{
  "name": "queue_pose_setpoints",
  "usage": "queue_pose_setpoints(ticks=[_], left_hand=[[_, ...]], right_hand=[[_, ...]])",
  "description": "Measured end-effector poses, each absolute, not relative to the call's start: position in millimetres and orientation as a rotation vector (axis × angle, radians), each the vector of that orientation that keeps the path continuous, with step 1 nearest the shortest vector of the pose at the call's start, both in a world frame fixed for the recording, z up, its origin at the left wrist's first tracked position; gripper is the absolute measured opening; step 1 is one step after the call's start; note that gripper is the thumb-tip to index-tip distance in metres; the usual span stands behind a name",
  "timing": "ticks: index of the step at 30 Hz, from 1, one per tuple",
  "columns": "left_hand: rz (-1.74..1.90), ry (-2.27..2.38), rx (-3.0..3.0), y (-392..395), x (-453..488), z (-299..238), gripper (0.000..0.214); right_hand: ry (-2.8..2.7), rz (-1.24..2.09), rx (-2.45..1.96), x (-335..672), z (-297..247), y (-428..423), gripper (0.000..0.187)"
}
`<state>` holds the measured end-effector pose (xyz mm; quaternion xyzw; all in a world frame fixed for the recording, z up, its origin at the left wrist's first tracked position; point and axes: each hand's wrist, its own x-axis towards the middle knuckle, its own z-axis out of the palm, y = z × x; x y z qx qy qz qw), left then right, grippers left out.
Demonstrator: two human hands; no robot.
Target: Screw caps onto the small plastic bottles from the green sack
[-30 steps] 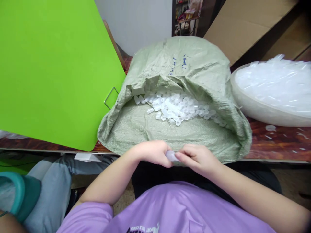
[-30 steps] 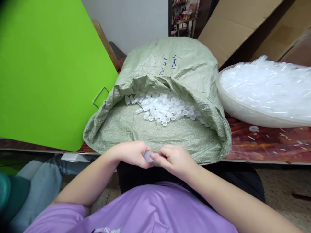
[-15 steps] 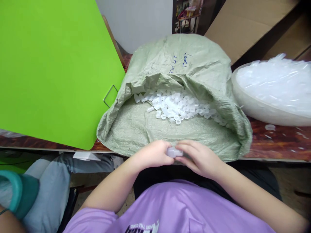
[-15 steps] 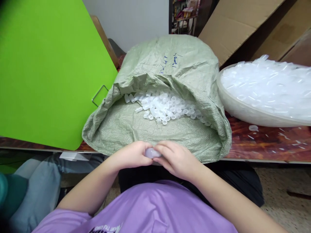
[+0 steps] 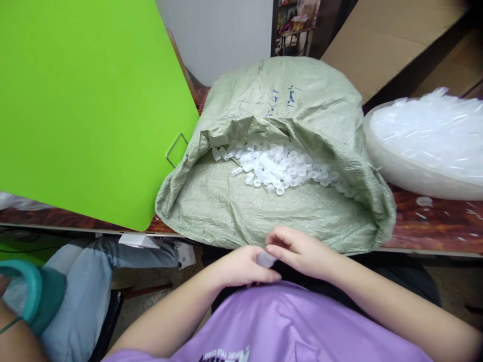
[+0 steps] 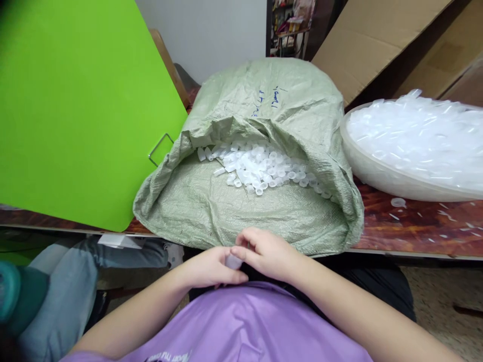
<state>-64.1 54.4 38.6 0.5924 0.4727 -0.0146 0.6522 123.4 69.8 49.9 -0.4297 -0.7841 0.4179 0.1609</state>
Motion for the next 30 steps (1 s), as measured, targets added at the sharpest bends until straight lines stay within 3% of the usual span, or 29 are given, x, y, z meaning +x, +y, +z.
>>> queue_pose_setpoints(ticks=[8,14,17,21,26,30], left_hand=[[-0.101,1.028,1.650,57.5,-57.7,11.6,0.050],[-0.458,0.603,1.787,89.6,-63.0,82.0,0.043],[-0.227,0.895,1.895,127.8,-60.6,102.8,0.034],[0.030,1.558,2.522,193.4,-46.6,84.1,0.035],[-0.124,1.517,2.691,243.0,-26.0,55.9,0.042],[-0.184,1.421,2.725,251.7,-19.9,51.1,0.049]], right_hand=[[-2.209,0.302,-2.000,134.9,44.6,148.0,0.037],[-2.266,0.296,-1.947,130.2,23.3,160.1,0.022],[-2.222,0.313,-1.920,128.5,19.9,160.7,0.031],[-2.177,0.336,-1.861,123.1,17.0,164.2,0.032],[-2.071,0.406,-1.818,129.2,18.1,160.6,0.023],[-1.973,0.512,-1.750,144.9,24.2,145.4,0.027]])
